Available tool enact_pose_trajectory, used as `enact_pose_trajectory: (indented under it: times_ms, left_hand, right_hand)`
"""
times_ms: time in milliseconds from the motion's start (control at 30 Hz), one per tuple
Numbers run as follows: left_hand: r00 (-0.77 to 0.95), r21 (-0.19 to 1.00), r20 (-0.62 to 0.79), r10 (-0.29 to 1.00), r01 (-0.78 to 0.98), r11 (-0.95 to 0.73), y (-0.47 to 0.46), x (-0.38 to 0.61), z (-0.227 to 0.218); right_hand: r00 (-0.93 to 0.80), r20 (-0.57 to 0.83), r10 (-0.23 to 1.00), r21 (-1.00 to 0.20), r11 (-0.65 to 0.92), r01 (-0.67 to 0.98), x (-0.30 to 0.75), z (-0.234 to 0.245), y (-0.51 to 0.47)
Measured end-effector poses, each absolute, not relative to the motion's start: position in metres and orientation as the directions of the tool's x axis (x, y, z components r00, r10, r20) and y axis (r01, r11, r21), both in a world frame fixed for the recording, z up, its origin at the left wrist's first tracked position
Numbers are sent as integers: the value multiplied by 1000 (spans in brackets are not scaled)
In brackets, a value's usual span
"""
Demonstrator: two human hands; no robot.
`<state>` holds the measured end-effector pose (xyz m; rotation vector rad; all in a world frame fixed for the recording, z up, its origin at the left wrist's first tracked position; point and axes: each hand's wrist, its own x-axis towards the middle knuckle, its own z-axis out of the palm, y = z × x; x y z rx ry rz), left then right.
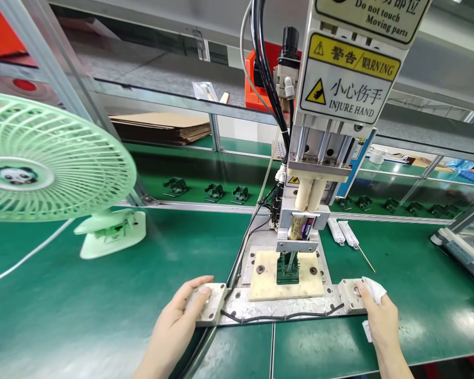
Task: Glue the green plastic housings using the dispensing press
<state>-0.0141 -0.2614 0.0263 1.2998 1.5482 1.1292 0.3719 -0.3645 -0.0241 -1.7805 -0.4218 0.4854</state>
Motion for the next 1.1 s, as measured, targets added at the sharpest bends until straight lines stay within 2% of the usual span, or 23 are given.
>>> enact_pose_trajectory:
  times_ms: [767,1100]
  left_hand:
    - [-189,976,-43,981,200,81,-263,-10,27]
    - [-182,971,-36,983,227,77,-263,-10,30]
  right_hand:
    - [856,-124,502,-955,-293,33,369,-17,-365]
    - [860,-105,499,-953,-297,56,368,-14,-366]
